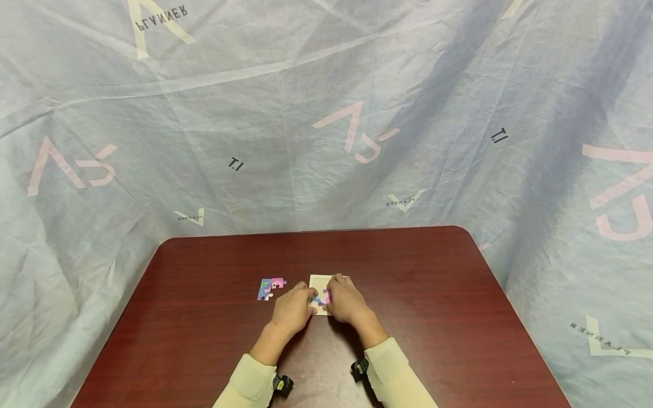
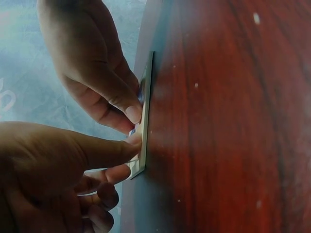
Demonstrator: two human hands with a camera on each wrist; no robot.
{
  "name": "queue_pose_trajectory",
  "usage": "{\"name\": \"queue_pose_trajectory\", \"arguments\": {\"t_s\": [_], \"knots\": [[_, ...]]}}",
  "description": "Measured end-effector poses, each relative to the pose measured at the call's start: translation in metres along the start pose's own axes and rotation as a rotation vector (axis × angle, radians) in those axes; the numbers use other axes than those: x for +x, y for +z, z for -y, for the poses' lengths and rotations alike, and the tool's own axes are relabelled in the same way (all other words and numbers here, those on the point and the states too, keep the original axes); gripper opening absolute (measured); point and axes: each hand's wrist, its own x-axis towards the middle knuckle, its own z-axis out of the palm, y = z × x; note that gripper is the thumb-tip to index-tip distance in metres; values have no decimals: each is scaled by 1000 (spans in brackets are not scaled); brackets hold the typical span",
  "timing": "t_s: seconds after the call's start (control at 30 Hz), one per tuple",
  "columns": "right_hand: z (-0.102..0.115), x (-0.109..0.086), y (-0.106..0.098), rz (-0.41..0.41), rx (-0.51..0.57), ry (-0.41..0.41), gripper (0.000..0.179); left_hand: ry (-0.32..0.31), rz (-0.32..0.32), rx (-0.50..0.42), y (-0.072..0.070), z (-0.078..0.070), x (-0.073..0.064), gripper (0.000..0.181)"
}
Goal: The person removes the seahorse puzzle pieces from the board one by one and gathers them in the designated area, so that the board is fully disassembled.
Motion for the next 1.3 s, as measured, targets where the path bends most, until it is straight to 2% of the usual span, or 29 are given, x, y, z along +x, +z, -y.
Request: {"name": "queue_pose_trajectory", "arguments": {"t_s": [0.43, 0.97, 1.3], "knots": [[1, 1, -1, -9, -19, -11, 43, 9, -27, -15, 1, 1, 0, 31], [-2, 0, 5, 3, 6, 4, 42, 46, -106, -26, 3, 3, -2, 29], [-2, 0, 3, -5, 11, 3, 42, 61, -136, -39, -1, 2, 0, 14]]}}
